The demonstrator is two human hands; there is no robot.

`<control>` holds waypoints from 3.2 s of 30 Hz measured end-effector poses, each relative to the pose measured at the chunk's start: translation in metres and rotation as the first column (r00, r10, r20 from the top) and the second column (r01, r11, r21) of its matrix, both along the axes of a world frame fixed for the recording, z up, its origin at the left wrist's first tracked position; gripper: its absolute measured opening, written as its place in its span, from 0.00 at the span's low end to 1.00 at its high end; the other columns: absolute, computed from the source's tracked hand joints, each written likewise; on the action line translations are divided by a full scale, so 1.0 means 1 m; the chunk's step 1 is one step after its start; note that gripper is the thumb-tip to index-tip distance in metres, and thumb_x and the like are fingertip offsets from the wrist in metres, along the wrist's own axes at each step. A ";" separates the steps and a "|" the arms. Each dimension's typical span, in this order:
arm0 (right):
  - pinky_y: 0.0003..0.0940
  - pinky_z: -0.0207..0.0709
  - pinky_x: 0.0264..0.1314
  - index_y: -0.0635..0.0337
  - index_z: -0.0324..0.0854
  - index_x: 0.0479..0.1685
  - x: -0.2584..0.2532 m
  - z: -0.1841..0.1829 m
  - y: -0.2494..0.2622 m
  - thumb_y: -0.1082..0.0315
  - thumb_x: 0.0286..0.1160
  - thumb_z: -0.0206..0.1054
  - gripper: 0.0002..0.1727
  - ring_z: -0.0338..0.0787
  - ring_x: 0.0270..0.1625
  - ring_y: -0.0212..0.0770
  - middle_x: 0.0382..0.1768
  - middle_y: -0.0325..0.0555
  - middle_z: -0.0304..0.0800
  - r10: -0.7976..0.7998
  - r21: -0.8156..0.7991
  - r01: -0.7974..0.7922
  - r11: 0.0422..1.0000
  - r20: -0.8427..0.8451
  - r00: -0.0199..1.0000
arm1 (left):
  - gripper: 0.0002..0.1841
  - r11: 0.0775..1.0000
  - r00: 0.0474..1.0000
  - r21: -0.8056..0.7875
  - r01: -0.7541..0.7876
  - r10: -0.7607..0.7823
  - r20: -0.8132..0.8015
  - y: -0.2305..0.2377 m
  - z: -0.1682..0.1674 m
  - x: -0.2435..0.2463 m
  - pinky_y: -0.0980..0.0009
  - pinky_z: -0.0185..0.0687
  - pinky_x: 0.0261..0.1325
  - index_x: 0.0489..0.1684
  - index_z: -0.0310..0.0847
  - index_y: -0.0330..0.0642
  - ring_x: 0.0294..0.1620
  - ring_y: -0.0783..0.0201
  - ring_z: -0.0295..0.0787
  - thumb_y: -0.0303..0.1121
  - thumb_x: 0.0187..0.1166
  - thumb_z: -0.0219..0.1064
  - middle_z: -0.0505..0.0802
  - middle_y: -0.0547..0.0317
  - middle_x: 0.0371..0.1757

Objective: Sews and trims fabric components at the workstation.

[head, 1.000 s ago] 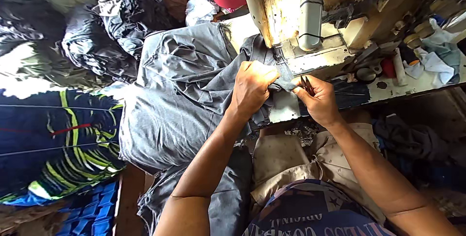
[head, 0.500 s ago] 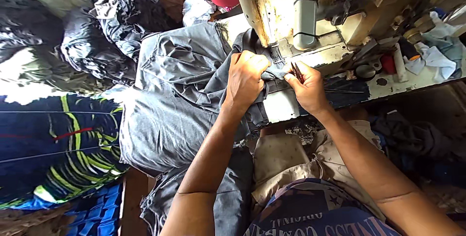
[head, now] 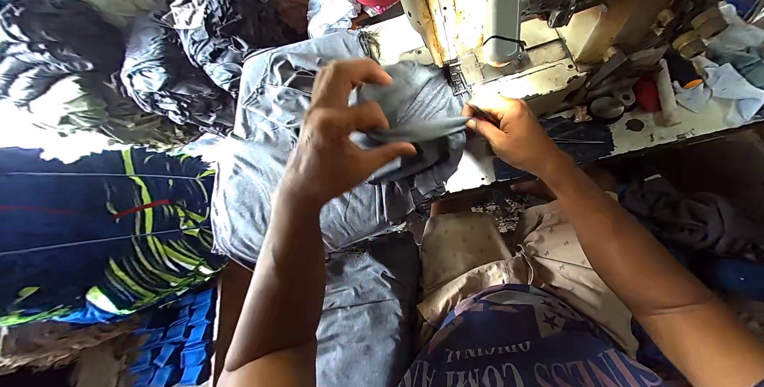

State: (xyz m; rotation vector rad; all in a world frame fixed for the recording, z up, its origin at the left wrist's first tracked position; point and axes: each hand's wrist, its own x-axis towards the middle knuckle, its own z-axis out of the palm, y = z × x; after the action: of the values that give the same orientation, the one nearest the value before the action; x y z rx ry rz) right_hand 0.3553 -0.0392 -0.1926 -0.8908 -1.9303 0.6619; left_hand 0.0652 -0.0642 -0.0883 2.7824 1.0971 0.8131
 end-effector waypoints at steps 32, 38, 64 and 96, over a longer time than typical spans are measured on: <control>0.25 0.83 0.33 0.63 0.87 0.49 0.011 -0.033 -0.085 0.73 0.80 0.68 0.06 0.85 0.33 0.30 0.40 0.41 0.90 -0.137 -0.221 0.073 0.973 -0.289 0.947 | 0.13 0.965 0.977 0.230 -0.128 0.163 -0.139 -0.017 -0.091 0.068 0.40 0.58 0.82 0.49 0.92 0.51 0.65 0.52 0.85 0.25 0.79 0.62 0.93 0.64 0.64; 0.24 0.70 0.19 0.61 0.87 0.49 0.002 -0.031 -0.053 0.70 0.82 0.67 0.07 0.74 0.20 0.30 0.27 0.39 0.83 -0.187 -0.229 0.126 0.965 -0.267 0.945 | 0.16 0.947 0.969 0.287 -0.146 0.196 -0.151 0.025 -0.081 0.062 0.43 0.57 0.83 0.48 0.92 0.50 0.68 0.50 0.83 0.24 0.80 0.57 0.93 0.64 0.64; 0.29 0.84 0.44 0.59 0.89 0.46 0.011 0.005 -0.017 0.72 0.80 0.67 0.05 0.86 0.38 0.31 0.40 0.41 0.90 0.118 -0.071 -0.119 0.990 -0.031 0.993 | 0.13 0.960 0.956 -0.061 0.272 -0.277 -0.096 -0.004 0.016 0.018 0.44 0.73 0.82 0.23 0.86 0.44 0.62 0.53 0.91 0.41 0.72 0.76 0.95 0.55 0.48; 0.27 0.76 0.26 0.59 0.87 0.47 -0.005 -0.024 -0.032 0.70 0.82 0.66 0.06 0.80 0.26 0.31 0.34 0.40 0.86 -0.206 -0.159 0.175 0.972 -0.206 0.957 | 0.12 0.946 0.961 0.302 -0.122 0.188 -0.203 0.059 -0.075 0.059 0.48 0.69 0.69 0.44 0.89 0.46 0.66 0.50 0.83 0.25 0.78 0.57 0.93 0.60 0.61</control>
State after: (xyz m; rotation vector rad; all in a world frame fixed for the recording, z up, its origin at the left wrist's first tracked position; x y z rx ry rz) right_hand 0.3507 -0.0717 -0.2162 -1.0310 -1.5924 0.7531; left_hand 0.1238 -0.0055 -0.1629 3.1283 1.3517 0.7297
